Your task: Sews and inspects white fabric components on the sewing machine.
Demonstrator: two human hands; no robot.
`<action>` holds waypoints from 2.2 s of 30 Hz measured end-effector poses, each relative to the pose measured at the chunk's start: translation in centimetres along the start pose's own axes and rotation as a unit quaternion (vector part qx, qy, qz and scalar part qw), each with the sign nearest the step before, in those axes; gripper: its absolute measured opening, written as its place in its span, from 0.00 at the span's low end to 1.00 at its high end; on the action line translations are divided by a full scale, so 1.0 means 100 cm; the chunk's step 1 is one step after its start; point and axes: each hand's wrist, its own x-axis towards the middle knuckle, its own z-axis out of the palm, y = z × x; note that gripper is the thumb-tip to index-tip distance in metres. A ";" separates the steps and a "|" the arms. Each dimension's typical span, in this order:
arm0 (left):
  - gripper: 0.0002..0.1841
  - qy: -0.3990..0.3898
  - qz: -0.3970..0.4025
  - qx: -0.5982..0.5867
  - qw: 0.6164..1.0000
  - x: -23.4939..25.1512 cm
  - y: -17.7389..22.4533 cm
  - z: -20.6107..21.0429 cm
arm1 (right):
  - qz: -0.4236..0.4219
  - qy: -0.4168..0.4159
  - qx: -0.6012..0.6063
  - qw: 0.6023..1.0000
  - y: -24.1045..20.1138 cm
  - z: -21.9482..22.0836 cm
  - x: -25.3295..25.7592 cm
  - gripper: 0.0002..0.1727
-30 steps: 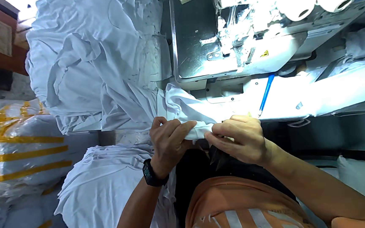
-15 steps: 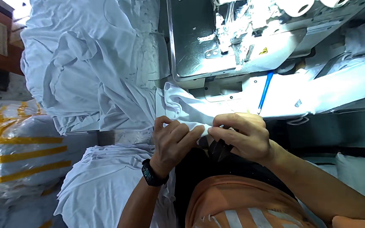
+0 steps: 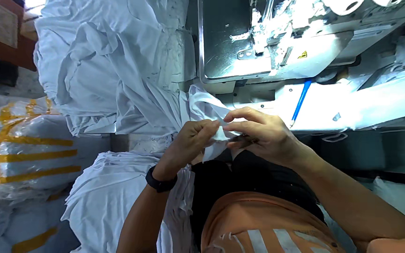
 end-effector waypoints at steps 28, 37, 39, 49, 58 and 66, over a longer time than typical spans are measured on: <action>0.06 0.170 0.306 0.505 0.789 -0.049 0.012 0.004 | -0.093 0.022 -0.035 0.995 -0.013 0.017 0.020 0.05; 0.14 0.137 0.207 0.570 0.783 -0.051 -0.002 -0.009 | 0.056 0.055 0.127 0.989 -0.016 0.022 0.020 0.02; 0.21 0.128 0.173 0.564 0.798 -0.055 -0.010 -0.021 | 0.095 0.058 0.135 0.985 -0.017 0.018 0.020 0.04; 0.07 0.203 0.218 0.256 0.920 -0.062 -0.031 -0.030 | 0.169 0.057 0.177 0.968 -0.019 0.016 0.015 0.05; 0.08 0.308 0.200 0.011 0.930 -0.052 -0.045 -0.008 | 0.240 0.099 0.198 0.945 -0.024 0.021 0.014 0.05; 0.08 0.402 0.119 -0.244 0.874 -0.025 -0.040 0.029 | 0.237 0.120 0.124 0.956 -0.019 0.029 0.002 0.05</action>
